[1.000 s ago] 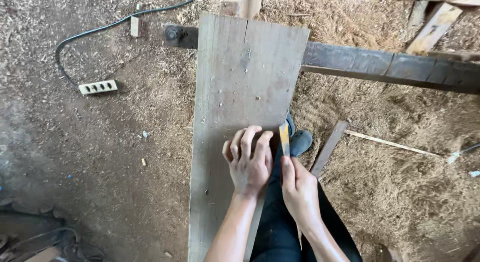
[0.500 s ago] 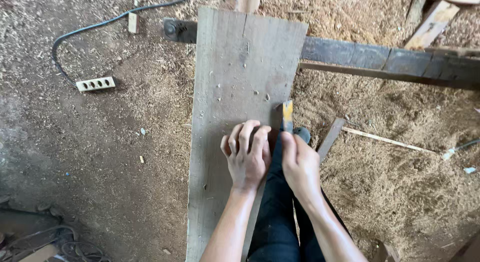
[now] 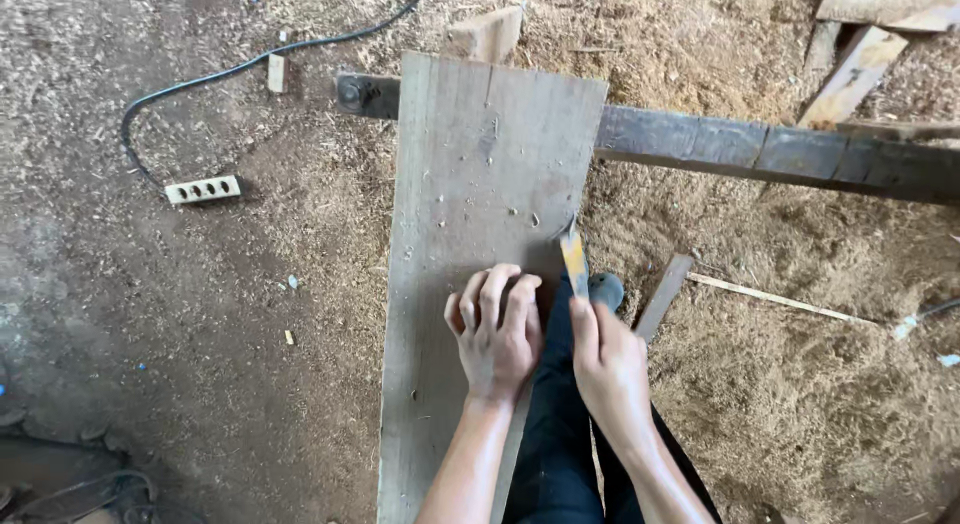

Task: The person scrapes the surface of a wooden board using a scraper tool, moving it repeatedly along the length of the wood to remove material or refine the finish.

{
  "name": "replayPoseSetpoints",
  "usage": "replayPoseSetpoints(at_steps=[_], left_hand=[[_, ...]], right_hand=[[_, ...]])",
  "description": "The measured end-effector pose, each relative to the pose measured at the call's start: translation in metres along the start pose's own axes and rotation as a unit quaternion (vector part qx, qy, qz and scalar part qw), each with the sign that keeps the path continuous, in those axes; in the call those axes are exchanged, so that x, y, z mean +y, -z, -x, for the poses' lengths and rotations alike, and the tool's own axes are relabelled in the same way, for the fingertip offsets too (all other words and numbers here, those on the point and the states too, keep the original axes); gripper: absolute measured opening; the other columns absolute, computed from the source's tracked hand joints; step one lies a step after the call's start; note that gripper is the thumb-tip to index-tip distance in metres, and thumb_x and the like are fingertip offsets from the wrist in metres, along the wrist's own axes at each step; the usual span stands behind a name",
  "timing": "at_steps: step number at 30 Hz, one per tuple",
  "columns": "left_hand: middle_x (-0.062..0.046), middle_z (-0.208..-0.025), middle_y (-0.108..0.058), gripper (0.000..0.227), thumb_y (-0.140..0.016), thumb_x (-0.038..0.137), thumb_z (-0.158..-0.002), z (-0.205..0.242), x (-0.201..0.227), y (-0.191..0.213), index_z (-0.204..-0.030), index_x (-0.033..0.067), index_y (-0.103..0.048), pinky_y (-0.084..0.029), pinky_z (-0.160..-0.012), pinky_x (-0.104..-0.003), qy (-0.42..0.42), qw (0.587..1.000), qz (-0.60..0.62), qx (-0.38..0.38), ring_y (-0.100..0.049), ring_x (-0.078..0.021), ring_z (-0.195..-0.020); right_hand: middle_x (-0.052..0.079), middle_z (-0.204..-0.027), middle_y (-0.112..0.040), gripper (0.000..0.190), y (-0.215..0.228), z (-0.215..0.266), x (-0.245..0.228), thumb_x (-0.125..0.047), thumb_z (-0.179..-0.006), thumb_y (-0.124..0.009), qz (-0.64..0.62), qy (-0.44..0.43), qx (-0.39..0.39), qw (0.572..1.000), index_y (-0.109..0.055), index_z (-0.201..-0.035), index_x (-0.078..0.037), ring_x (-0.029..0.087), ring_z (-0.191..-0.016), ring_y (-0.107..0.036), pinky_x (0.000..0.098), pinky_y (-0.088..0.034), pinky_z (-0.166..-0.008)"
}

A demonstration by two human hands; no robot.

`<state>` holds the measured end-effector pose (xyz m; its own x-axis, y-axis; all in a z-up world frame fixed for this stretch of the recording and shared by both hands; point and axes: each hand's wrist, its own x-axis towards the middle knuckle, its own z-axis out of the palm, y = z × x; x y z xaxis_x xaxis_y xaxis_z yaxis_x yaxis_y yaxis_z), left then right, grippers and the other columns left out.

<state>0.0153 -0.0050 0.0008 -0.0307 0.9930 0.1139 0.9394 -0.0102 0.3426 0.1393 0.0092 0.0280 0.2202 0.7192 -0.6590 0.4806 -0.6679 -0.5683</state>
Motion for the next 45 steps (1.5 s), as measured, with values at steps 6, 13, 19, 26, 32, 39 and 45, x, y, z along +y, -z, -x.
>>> replayPoseSetpoints(at_steps=[6,13,19,26,32,39,45], left_hand=[[0.001,-0.127,-0.061,0.018,-0.067,0.02,-0.097,-0.004,0.0,-0.001,-0.115,0.0224,-0.069,-0.036,-0.107,-0.047,0.003,1.0,-0.005,0.001,-0.056,-0.0224,-0.123],[0.001,-0.128,-0.06,0.017,-0.067,0.018,-0.098,-0.011,0.003,-0.001,-0.115,0.0228,-0.067,-0.037,-0.107,-0.046,0.001,1.0,0.001,0.01,-0.055,-0.0215,-0.125],[0.001,-0.127,-0.059,0.019,-0.066,0.018,-0.098,-0.001,0.003,0.003,-0.116,0.0222,-0.067,-0.036,-0.107,-0.046,-0.001,1.0,0.002,-0.003,-0.054,-0.0212,-0.125],[0.002,-0.127,-0.06,0.017,-0.065,0.018,-0.099,-0.004,0.002,0.0,-0.115,0.0233,-0.067,-0.037,-0.107,-0.045,-0.005,1.0,-0.008,0.011,-0.056,-0.0214,-0.124],[0.001,-0.128,-0.06,0.019,-0.066,0.019,-0.098,-0.006,0.001,0.001,-0.117,0.0229,-0.067,-0.037,-0.108,-0.047,-0.003,1.0,-0.005,0.002,-0.056,-0.022,-0.125],[0.001,-0.128,-0.059,0.022,-0.066,0.019,-0.096,-0.005,0.0,0.002,-0.118,0.0231,-0.067,-0.036,-0.108,-0.049,0.002,1.0,0.002,-0.007,-0.055,-0.0226,-0.125],[0.002,-0.129,-0.059,0.02,-0.066,0.019,-0.097,-0.003,0.002,-0.003,-0.117,0.0249,-0.068,-0.036,-0.109,-0.047,0.004,1.0,0.007,0.004,-0.054,-0.0224,-0.126]], right_hand=[[0.019,-0.063,-0.062,0.035,-0.01,0.0,0.024,-0.03,-0.105,-0.054,-0.038,0.047,0.02,0.998,-0.067,-0.089,-0.002,0.029,-0.057,-0.059,0.041,-0.048,-0.052],[0.019,-0.064,-0.058,0.04,-0.011,-0.026,0.017,-0.031,-0.106,-0.055,-0.012,0.047,0.025,0.998,-0.062,-0.085,0.002,0.026,-0.051,-0.052,0.0408,-0.045,-0.054],[0.019,-0.064,-0.058,0.037,-0.006,-0.007,0.012,-0.03,-0.108,-0.05,-0.044,0.061,0.037,0.996,-0.063,-0.09,0.0,0.032,-0.053,-0.054,0.0435,-0.046,-0.054],[0.023,-0.068,-0.06,0.039,-0.009,-0.012,0.009,-0.033,-0.106,-0.052,-0.011,0.055,0.04,0.998,-0.064,-0.09,0.0,0.035,-0.057,-0.062,0.0451,-0.048,-0.056],[0.023,-0.069,-0.061,0.04,-0.005,-0.012,0.003,-0.034,-0.107,-0.051,-0.014,0.075,0.043,0.996,-0.065,-0.092,0.001,0.035,-0.059,-0.061,0.0436,-0.048,-0.058],[0.01,-0.066,-0.056,0.046,-0.017,-0.02,0.009,-0.037,-0.11,-0.049,-0.123,0.049,0.006,0.991,-0.064,-0.087,0.001,0.019,-0.059,-0.053,0.0378,-0.044,-0.054],[0.003,-0.061,-0.05,0.051,-0.003,-0.02,0.021,-0.042,-0.11,-0.049,-0.195,-0.048,-0.053,0.978,-0.061,-0.084,0.0,0.014,-0.053,-0.042,0.0359,-0.035,-0.047]])
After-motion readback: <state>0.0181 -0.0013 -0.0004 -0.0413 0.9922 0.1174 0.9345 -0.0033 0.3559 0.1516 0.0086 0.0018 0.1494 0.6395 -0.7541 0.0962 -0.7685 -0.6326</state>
